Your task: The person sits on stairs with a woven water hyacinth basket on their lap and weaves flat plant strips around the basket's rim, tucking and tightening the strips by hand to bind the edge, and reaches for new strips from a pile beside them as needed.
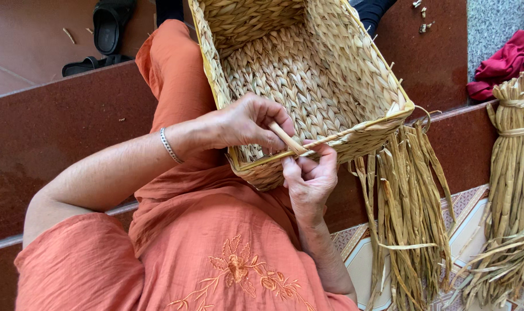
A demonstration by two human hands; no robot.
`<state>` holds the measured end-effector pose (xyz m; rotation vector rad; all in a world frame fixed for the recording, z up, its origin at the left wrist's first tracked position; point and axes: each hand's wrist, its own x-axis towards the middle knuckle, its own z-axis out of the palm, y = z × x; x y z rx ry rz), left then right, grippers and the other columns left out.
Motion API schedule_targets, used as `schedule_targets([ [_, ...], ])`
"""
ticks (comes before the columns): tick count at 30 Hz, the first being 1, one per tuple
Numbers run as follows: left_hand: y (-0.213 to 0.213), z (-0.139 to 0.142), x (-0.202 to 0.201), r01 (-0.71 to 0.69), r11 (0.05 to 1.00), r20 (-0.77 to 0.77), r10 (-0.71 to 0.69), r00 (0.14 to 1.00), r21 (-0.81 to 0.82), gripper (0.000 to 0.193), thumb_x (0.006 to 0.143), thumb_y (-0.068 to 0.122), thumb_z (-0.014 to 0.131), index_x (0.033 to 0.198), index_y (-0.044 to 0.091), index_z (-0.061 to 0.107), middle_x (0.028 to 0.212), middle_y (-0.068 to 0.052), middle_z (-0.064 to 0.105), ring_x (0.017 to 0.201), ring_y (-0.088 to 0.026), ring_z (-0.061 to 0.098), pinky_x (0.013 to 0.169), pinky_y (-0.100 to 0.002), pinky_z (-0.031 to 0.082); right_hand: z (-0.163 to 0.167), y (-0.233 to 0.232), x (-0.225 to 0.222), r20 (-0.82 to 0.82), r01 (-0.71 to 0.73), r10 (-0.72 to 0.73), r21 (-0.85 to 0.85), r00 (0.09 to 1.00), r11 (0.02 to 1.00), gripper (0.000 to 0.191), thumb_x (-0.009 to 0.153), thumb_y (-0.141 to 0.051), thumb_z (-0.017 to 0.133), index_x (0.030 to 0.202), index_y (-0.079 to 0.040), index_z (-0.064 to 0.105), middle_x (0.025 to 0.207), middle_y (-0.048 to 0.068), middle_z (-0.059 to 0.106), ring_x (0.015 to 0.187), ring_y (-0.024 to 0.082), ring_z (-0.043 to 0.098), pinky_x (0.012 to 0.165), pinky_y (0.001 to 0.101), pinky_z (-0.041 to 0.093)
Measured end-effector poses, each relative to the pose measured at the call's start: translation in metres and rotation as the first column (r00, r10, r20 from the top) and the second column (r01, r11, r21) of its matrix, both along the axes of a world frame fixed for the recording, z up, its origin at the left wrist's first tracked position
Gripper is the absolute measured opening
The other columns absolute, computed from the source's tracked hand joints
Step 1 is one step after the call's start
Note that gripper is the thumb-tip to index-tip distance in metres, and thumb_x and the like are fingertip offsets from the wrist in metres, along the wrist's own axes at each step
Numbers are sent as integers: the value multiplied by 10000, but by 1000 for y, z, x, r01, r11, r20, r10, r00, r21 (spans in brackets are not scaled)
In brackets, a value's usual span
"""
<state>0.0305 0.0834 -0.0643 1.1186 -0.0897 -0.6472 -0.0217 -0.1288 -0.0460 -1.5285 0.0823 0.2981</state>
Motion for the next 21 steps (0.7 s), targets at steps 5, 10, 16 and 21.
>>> schedule_targets([
  [5,-4,3,1,19,963,156,-63,986,268,197,833,44,826,1009,5,747,885,-32,751,803,-62,669,693,-232,581,-6,-1,-4,-41,53,-53,-2,998,999,516,911,48,705,1299,-45,378,721,29,645,521,29,526,439,174,395],
  [10,-4,4,2,32,984,176,-63,982,174,211,865,51,806,1060,-3,747,949,-34,777,854,-58,701,746,-225,602,-14,-1,-11,81,52,-53,18,995,998,434,957,53,732,1208,-46,392,807,25,616,603,49,585,503,208,472],
  [16,8,1,0,91,990,-28,-95,995,-112,354,904,22,735,1254,2,681,1102,-47,775,940,-63,718,816,-237,621,-12,-2,-17,317,-14,74,-186,946,982,220,1007,54,719,1161,-2,572,851,23,651,686,45,559,610,211,475],
  [21,4,0,1,74,997,85,-76,993,22,295,890,45,783,1153,-26,669,958,-44,760,824,-75,707,727,-250,633,2,2,-9,474,-45,218,-349,853,936,203,977,8,743,1120,8,599,776,27,680,645,49,602,602,215,501],
])
